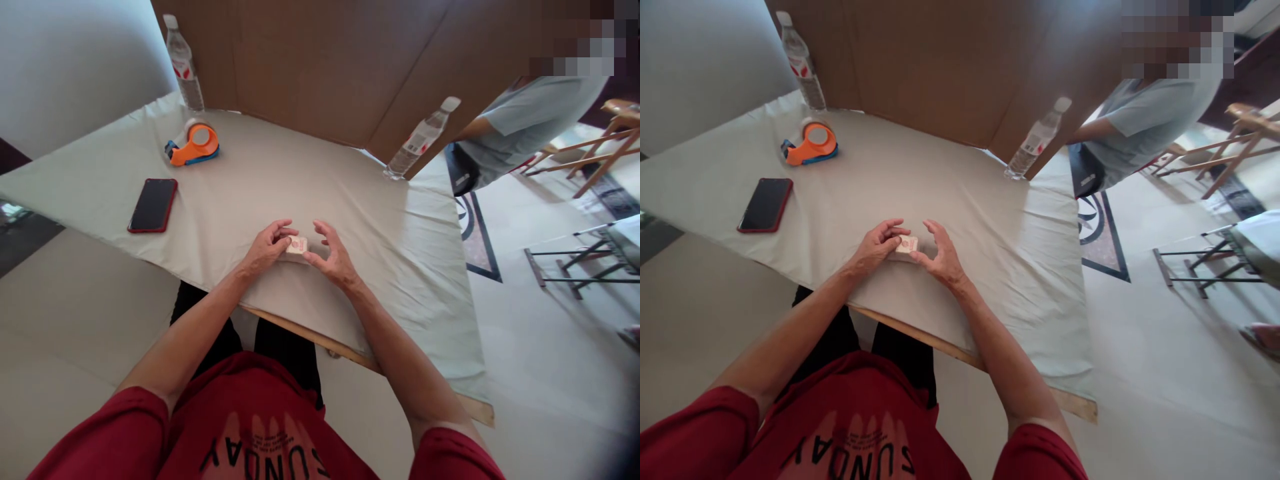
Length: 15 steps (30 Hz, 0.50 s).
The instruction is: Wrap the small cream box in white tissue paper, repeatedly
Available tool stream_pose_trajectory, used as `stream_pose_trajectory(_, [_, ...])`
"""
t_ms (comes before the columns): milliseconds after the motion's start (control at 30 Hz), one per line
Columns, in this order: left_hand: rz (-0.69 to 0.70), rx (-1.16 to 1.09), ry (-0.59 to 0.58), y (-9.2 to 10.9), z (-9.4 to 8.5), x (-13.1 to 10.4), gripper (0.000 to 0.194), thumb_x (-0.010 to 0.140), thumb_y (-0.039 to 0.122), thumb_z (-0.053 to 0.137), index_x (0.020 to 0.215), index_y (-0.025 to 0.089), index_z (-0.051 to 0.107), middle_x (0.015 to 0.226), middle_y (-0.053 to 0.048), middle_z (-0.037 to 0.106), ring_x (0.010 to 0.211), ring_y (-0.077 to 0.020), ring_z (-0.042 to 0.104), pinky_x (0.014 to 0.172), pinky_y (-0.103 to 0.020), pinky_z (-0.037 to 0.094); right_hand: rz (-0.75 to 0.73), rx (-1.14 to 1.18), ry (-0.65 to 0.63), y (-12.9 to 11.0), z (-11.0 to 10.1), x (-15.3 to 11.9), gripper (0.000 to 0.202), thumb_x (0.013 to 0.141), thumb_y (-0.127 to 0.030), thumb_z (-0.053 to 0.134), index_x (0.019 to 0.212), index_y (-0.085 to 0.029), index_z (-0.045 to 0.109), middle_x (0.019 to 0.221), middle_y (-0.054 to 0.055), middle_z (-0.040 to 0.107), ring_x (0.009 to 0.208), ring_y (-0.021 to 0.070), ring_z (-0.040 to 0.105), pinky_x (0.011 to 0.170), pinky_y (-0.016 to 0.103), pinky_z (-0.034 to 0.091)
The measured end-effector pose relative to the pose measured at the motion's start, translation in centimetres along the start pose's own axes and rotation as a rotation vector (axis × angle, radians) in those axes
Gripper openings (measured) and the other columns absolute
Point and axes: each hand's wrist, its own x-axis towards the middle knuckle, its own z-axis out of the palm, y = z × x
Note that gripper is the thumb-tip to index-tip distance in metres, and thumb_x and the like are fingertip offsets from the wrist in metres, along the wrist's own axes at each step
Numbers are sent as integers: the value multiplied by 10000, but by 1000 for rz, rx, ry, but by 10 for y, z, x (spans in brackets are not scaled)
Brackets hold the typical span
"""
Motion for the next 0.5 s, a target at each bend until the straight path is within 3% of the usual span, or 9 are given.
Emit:
stream_pose_trajectory(100, [14, -26, 33, -2, -2, -1, 618, 832, 298, 630, 1414, 137, 499, 1300, -154, 686, 1029, -196, 669, 934, -341, 507, 82, 135, -14, 7, 10, -1, 936, 786, -760, 629, 1537, -261, 377, 1582, 162, 433, 1415, 345, 473, 1131, 545, 409])
stream_pose_trajectory(200, [38, -92, 105, -6, -6, 2, 632, 813, 290, 621, 1411, 124, 499, 1300, -159, 688, 1076, -201, 660, 1013, -366, 477, 92, 189, 16, 9, 16, -2, 957, 785, -790, 601, 1542, -253, 368, 1594, 166, 424, 1433, 343, 460, 1157, 541, 387])
stream_pose_trajectory(500, [67, -51, 221, -13, -8, 7, 515, 747, 262, 616, 1246, 136, 589, 1161, -140, 711, 1089, -213, 649, 1032, -399, 473, 31, 165, 2, 13, 18, 0, 977, 769, -718, 679, 1539, -205, 366, 1539, 212, 492, 1418, 353, 481, 1163, 564, 365])
